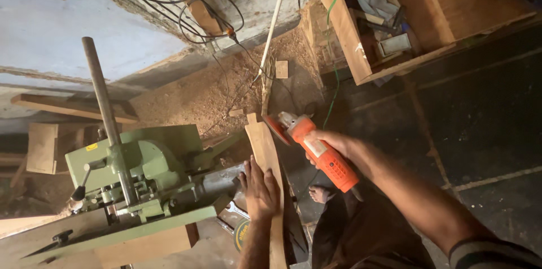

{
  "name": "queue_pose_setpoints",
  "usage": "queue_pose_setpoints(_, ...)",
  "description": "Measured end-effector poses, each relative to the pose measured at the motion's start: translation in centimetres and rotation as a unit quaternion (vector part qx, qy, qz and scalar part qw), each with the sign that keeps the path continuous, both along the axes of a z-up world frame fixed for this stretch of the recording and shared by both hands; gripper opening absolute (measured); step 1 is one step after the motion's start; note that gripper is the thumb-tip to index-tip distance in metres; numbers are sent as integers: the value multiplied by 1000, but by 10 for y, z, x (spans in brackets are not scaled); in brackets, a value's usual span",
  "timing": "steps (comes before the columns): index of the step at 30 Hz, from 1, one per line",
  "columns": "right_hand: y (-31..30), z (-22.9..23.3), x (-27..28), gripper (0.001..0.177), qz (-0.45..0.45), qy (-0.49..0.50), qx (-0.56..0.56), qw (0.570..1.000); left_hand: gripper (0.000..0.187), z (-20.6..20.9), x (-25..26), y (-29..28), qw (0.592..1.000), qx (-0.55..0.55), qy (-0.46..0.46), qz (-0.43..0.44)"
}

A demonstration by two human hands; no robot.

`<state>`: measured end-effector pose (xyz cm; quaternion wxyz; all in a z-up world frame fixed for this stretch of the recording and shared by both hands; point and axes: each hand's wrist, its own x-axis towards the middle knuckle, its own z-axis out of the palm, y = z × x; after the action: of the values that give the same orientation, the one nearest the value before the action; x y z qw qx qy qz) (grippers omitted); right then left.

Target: The person sands a curved wooden furniture piece using a handheld power sander, holding the wood with one hand and guiding the sander along the edges and surfaces with the other.

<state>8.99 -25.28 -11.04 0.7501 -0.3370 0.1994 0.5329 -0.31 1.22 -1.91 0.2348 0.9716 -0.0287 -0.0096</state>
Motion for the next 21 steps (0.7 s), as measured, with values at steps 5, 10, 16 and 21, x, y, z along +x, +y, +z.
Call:
queue_pose_setpoints(5,-3,-8,-8,50,3,13,-4,1000,62,3,1,0,1000,-2,0,-6)
queue_pose_setpoints(10,8,-10,-56,49,-32,32,23,999,64,2,1,-1,1000,-10,0,-2)
queue_pose_setpoints(16,13,12,-103,49,-88,-15,3,996,60,-1,1,-3,1000,6,-19,-5)
queue_pose_setpoints(21,11,-13,-69,48,-79,82,23,993,56,-6,1,-1,998,37,-39,-30)
